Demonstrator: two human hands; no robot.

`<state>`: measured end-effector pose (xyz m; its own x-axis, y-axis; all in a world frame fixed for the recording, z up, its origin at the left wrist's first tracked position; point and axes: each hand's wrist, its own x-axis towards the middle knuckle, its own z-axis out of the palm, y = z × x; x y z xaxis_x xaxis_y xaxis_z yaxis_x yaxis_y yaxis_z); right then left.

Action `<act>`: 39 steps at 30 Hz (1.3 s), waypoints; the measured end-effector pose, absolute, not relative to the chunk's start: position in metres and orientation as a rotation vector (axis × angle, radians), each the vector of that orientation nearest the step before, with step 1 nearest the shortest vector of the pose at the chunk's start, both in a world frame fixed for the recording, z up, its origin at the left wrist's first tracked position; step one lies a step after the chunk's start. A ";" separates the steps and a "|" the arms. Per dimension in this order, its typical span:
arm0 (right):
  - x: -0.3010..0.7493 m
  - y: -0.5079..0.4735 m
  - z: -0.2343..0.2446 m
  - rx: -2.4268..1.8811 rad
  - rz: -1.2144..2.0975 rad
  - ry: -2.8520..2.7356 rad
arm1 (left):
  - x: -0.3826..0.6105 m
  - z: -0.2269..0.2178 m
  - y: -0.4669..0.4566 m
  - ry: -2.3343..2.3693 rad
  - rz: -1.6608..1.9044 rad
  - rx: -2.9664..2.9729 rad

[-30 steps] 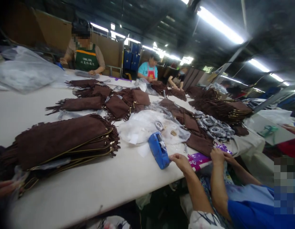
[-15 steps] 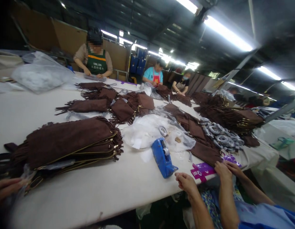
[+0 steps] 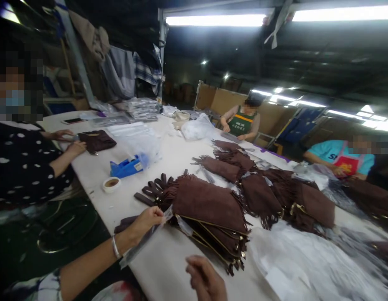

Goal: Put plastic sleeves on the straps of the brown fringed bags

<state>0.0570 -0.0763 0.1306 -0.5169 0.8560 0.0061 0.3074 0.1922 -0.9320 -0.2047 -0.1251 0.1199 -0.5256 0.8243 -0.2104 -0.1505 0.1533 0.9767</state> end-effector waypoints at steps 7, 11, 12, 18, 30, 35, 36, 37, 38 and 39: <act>-0.076 -0.059 0.146 -0.763 1.300 -2.199 | -0.214 0.102 -0.125 1.590 1.581 0.731; -0.087 -0.061 0.138 -0.836 1.123 -2.302 | -0.216 0.100 -0.127 1.590 1.621 0.811; -0.088 -0.062 0.136 -0.849 1.091 -2.316 | -0.217 0.100 -0.128 1.582 1.621 0.810; -0.092 -0.068 0.134 -0.904 0.931 -2.345 | -0.221 0.098 -0.128 1.525 1.616 0.836; -0.097 -0.077 0.135 -1.003 0.281 -2.585 | -0.227 0.095 -0.124 1.545 1.533 0.820; -0.101 -0.077 0.131 -1.032 0.257 -2.574 | -0.229 0.095 -0.124 1.556 1.538 0.806; -0.101 -0.077 0.130 -1.038 0.257 -2.576 | -0.228 0.096 -0.125 1.559 1.539 0.794; -0.101 -0.077 0.130 -1.041 0.256 -2.584 | -0.228 0.097 -0.125 1.553 1.538 0.778; -0.101 -0.077 0.131 -1.043 0.255 -2.595 | -0.228 0.099 -0.126 1.537 1.537 0.756; -0.101 -0.076 0.131 -1.048 0.254 -2.608 | -0.227 0.101 -0.127 1.513 1.537 0.733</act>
<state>-0.1012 -0.0764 0.1310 -0.6809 0.6971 0.2248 0.6405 0.7155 -0.2788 -0.2273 -0.1268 0.1013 -0.4784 0.8658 -0.1467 -0.1604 0.0781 0.9840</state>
